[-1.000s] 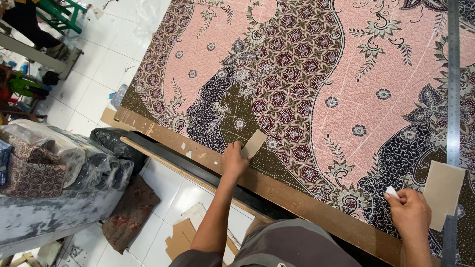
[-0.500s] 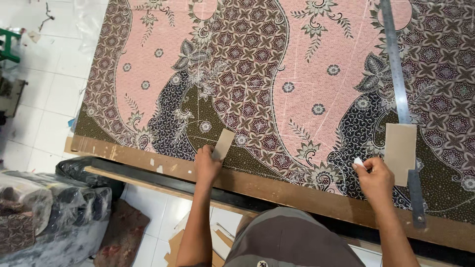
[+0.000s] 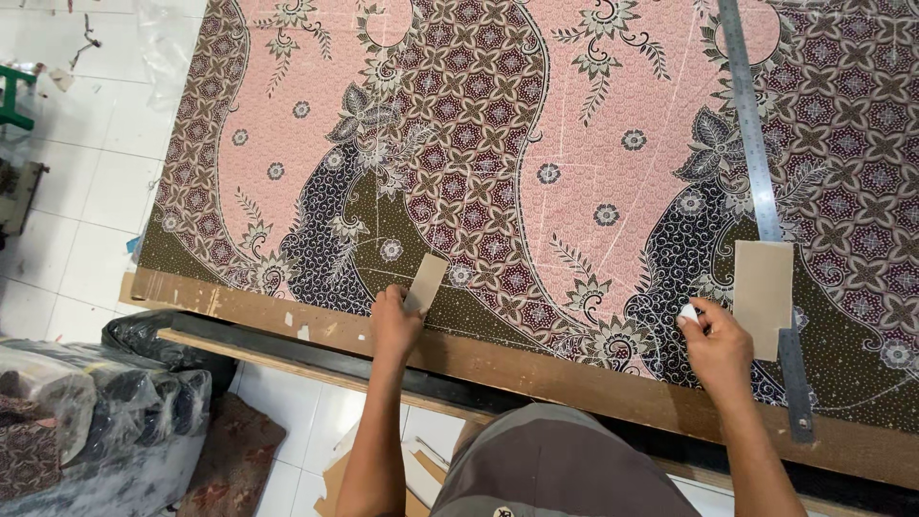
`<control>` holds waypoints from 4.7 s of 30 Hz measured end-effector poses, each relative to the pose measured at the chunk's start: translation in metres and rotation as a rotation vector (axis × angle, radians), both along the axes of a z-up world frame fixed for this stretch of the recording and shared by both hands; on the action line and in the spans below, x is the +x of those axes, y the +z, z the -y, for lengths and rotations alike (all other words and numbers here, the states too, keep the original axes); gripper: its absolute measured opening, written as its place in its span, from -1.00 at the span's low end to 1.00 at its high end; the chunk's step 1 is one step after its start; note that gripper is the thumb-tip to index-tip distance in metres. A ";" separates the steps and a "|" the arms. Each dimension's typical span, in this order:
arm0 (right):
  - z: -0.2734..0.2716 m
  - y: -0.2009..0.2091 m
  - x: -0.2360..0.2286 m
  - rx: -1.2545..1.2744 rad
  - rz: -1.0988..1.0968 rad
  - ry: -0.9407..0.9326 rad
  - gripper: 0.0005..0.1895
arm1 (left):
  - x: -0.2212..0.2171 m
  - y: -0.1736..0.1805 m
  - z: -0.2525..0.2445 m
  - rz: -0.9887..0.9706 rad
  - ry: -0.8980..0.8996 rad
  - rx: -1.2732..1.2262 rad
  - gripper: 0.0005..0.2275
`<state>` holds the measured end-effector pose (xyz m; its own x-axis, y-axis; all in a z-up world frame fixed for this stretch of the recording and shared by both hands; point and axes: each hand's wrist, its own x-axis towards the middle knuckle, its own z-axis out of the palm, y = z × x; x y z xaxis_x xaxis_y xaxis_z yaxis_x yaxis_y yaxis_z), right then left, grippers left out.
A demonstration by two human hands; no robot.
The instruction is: The person applies a white substance to a patterned fabric surface using a small rectangular tool. They repeatedly rub the tool over specific areas of the fabric, which is laid out on a large wooden table.
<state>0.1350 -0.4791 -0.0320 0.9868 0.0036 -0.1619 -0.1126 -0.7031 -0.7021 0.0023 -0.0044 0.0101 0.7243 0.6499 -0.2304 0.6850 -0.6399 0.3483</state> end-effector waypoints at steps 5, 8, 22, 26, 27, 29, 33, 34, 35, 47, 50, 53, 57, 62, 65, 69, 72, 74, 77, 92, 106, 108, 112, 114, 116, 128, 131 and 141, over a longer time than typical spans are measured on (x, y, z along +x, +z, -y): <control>0.000 0.001 0.001 -0.036 -0.052 -0.010 -0.64 | 0.001 0.009 0.007 0.010 0.013 -0.004 -0.68; 0.001 -0.002 0.001 -0.023 -0.065 -0.028 -0.66 | 0.001 0.010 0.010 0.040 0.018 0.007 -0.68; 0.001 0.001 -0.008 -0.129 0.318 0.040 -0.72 | -0.006 0.000 0.012 0.119 0.092 -0.252 -0.79; -0.009 0.017 -0.018 0.028 0.332 0.019 -0.82 | 0.000 -0.006 0.031 0.420 0.091 -0.471 -0.78; -0.013 0.021 -0.021 0.077 0.323 0.021 -0.84 | 0.000 -0.007 0.036 0.410 0.121 -0.548 -0.77; -0.025 0.023 -0.026 0.219 0.161 -0.044 -0.83 | 0.004 -0.011 0.051 0.453 0.163 -0.715 -0.76; -0.050 0.015 -0.040 0.411 -0.223 -0.072 -0.78 | 0.015 -0.017 0.089 0.548 0.194 -0.990 -0.81; -0.053 0.012 -0.044 0.419 -0.257 -0.023 -0.77 | 0.015 -0.017 0.098 0.497 0.212 -1.025 -0.82; -0.058 0.006 -0.046 0.395 -0.328 0.032 -0.76 | 0.018 -0.019 0.105 0.491 0.186 -1.028 -0.83; -0.113 -0.035 -0.095 0.638 -0.504 0.475 -0.82 | 0.021 -0.033 0.160 0.596 0.170 -1.331 -0.82; -0.110 -0.023 -0.095 0.542 -0.670 0.367 -0.83 | 0.016 -0.029 0.160 0.565 0.162 -1.311 -0.84; -0.109 -0.012 -0.091 0.610 -0.531 0.409 -0.84 | 0.016 -0.019 0.157 0.545 0.085 -1.231 -0.90; -0.103 -0.004 -0.082 0.587 -0.411 0.359 -0.79 | 0.015 -0.001 0.145 0.423 -0.064 -0.836 -0.88; -0.073 0.010 -0.052 0.496 -0.350 0.179 -0.74 | 0.012 0.011 0.123 0.530 -0.460 -0.244 -0.86; -0.050 0.021 -0.031 0.467 -0.357 -0.015 -0.70 | 0.009 0.009 0.119 0.420 -0.494 -0.197 -0.83; -0.010 0.031 0.000 0.490 -0.183 -0.130 -0.69 | 0.005 0.002 0.120 0.425 -0.575 -0.096 -0.82; 0.016 0.026 0.020 0.505 -0.115 -0.202 -0.67 | 0.005 -0.002 0.122 0.424 -0.604 -0.056 -0.81; 0.028 0.021 0.025 0.545 -0.095 -0.229 -0.65 | 0.005 -0.002 0.123 0.420 -0.608 -0.047 -0.81; 0.035 0.010 0.027 0.592 -0.101 -0.247 -0.65 | 0.006 -0.001 0.123 0.417 -0.610 -0.047 -0.81; -0.023 0.012 0.048 0.614 -0.218 -0.217 -0.67 | 0.006 0.001 0.123 0.389 -0.616 -0.046 -0.78; -0.074 -0.002 0.102 0.661 -0.207 -0.188 -0.77 | 0.006 0.003 0.122 0.401 -0.617 -0.066 -0.78; -0.079 -0.005 0.103 0.657 -0.207 -0.168 -0.76 | 0.007 0.003 0.121 0.404 -0.619 -0.062 -0.78; -0.090 -0.008 0.098 0.615 -0.235 -0.139 -0.76 | 0.007 0.003 0.121 0.401 -0.620 -0.069 -0.78; -0.094 -0.008 0.092 0.598 -0.242 -0.113 -0.77 | 0.007 0.002 0.120 0.408 -0.623 -0.060 -0.78; -0.098 -0.007 0.086 0.583 -0.227 -0.084 -0.77 | 0.007 0.002 0.120 0.415 -0.621 -0.057 -0.77; -0.131 0.007 0.014 0.730 -0.364 -0.108 -0.80 | 0.038 -0.003 0.130 0.546 -0.433 -0.348 -0.77; -0.148 0.003 -0.014 0.812 -0.433 -0.088 -0.78 | 0.072 -0.007 0.141 0.480 -0.202 -0.734 -0.63; -0.116 0.001 0.013 0.541 -0.411 -0.069 -0.86 | 0.180 -0.026 0.144 0.305 -0.234 -0.742 -0.49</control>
<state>0.1478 -0.3634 -0.0312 0.8466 0.1289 -0.5164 -0.4768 -0.2473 -0.8435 0.1820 -0.1488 -0.0163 0.9216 0.2318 -0.3114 0.3704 -0.2851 0.8840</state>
